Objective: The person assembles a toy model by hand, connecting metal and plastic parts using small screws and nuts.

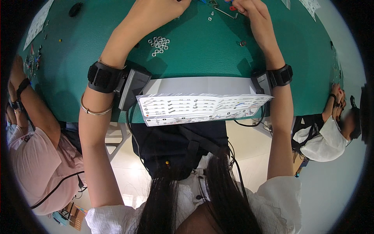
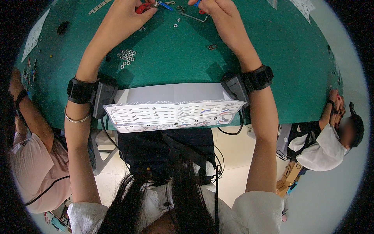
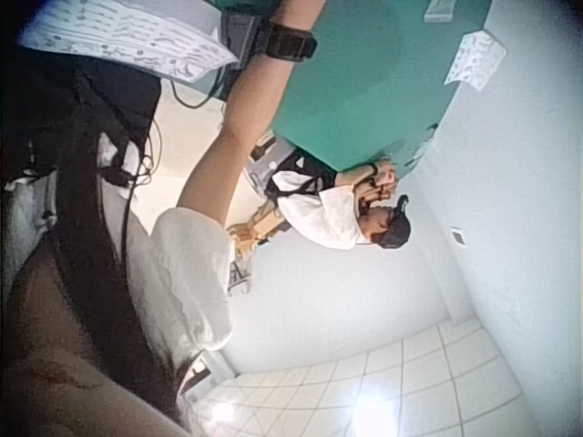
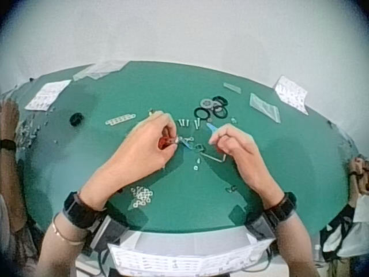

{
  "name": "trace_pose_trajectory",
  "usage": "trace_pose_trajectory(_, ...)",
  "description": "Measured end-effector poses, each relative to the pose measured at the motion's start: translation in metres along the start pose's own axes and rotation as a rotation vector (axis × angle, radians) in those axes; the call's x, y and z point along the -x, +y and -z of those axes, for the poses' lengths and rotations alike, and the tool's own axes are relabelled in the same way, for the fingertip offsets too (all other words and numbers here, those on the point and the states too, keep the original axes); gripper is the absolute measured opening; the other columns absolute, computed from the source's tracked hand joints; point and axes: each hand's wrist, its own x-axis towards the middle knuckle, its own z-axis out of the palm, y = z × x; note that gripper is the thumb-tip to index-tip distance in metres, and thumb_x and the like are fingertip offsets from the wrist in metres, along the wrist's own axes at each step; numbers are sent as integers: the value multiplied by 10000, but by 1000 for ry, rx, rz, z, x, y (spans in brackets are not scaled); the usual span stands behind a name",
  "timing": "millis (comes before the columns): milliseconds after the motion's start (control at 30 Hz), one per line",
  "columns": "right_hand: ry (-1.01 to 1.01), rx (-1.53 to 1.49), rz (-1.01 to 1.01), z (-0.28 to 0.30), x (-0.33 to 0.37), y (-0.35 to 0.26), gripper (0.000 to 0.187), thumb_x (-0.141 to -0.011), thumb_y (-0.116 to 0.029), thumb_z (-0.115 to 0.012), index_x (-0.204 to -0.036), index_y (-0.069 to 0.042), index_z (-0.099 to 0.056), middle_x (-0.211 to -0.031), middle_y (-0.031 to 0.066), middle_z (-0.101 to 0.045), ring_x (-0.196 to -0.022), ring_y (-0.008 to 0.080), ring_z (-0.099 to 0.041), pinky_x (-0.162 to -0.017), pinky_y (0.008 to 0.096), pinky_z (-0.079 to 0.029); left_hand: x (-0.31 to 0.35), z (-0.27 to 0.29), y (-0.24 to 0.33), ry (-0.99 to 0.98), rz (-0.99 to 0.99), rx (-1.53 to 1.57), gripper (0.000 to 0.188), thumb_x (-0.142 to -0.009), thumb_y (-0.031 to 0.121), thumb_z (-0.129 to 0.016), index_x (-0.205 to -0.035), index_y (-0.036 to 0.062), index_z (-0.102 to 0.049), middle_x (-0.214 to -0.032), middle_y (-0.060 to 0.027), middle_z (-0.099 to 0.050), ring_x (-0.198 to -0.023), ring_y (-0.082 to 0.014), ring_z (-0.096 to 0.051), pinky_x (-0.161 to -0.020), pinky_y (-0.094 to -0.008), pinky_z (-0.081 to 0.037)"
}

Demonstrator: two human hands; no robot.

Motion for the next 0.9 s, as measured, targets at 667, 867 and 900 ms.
trace_pose_trajectory(667,21,-86,23,1,-1,9,260,-1090,-241,-452,-1108,-50,-628,-810,-65,-456,-723,36,-381,-660,171,-313,-2,0,-1,17,-7,33,150,-869,60,-676,-879,-22,-551,-805,-139,-539,-719,-254,-553,-662,-356,-456)
trace_pose_trajectory(867,28,-85,8,-1,-2,6,219,-1082,-205,-487,-1135,-50,-632,-845,-47,-533,-753,33,-470,-687,173,-395,0,1,0,38,-36,26,145,-871,62,-680,-876,-21,-560,-808,-140,-550,-714,-251,-557,-665,-358,-458)
trace_pose_trajectory(900,25,-118,-5,-1,-2,7,207,-1077,-199,-503,-1139,-49,-631,-854,-41,-552,-766,35,-490,-697,175,-410,0,1,0,38,-36,26,145,-871,62,-680,-876,-21,-560,-808,-140,-550,-714,-251,-557,-665,-358,-458)
